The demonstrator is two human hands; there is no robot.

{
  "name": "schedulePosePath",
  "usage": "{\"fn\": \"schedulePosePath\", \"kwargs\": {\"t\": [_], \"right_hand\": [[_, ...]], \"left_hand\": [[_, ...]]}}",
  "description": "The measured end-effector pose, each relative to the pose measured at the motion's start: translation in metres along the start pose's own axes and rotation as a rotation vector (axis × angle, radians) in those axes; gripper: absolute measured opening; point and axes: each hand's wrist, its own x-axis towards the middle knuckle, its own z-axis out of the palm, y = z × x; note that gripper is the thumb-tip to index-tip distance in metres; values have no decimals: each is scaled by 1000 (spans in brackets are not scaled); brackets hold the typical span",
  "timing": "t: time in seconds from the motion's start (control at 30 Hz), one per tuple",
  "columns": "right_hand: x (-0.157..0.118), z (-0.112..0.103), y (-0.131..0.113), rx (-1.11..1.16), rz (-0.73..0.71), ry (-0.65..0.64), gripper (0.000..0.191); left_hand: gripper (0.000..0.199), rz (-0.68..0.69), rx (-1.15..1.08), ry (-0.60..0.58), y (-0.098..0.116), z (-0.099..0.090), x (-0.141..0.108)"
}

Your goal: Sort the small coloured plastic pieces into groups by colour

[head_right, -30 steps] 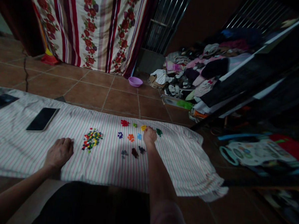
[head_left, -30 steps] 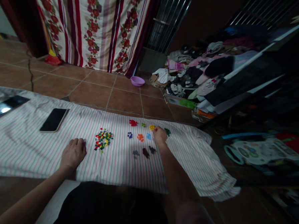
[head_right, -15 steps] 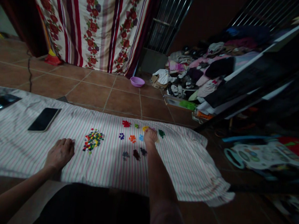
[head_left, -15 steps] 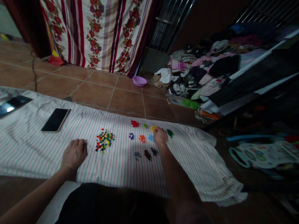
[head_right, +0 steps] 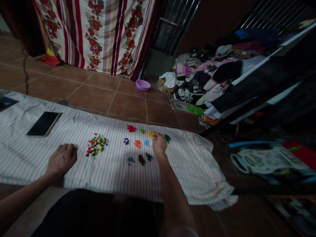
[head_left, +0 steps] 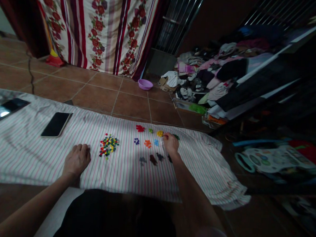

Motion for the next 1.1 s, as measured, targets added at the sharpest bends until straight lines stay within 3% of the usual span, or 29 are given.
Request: {"fn": "schedulePosePath", "kwargs": {"t": [0.13, 0.3, 0.5, 0.77, 0.93, 1.1], "right_hand": [[-33, 9, -33, 182, -175, 1, 22], [-80, 33, -87, 441, -419, -156, 22], [-103, 59, -133, 530, -488, -239, 20], [-108, 71, -160, 555, -470, -224, 20], [-122, 72, -163, 651, -551, -259, 17], [-132, 70, -163, 579, -618, -270, 21]], "left_hand": [[25, -3, -23, 5, -1, 0, 0], [25, -18, -79, 27, 1, -2, 1], [25, -11, -38, 30, 0, 0, 0], [25, -5, -26, 28, -1, 4, -1], [25, -9, -50, 20, -1, 2, 0], [27, -3, -64, 17, -2, 2, -1]]}}
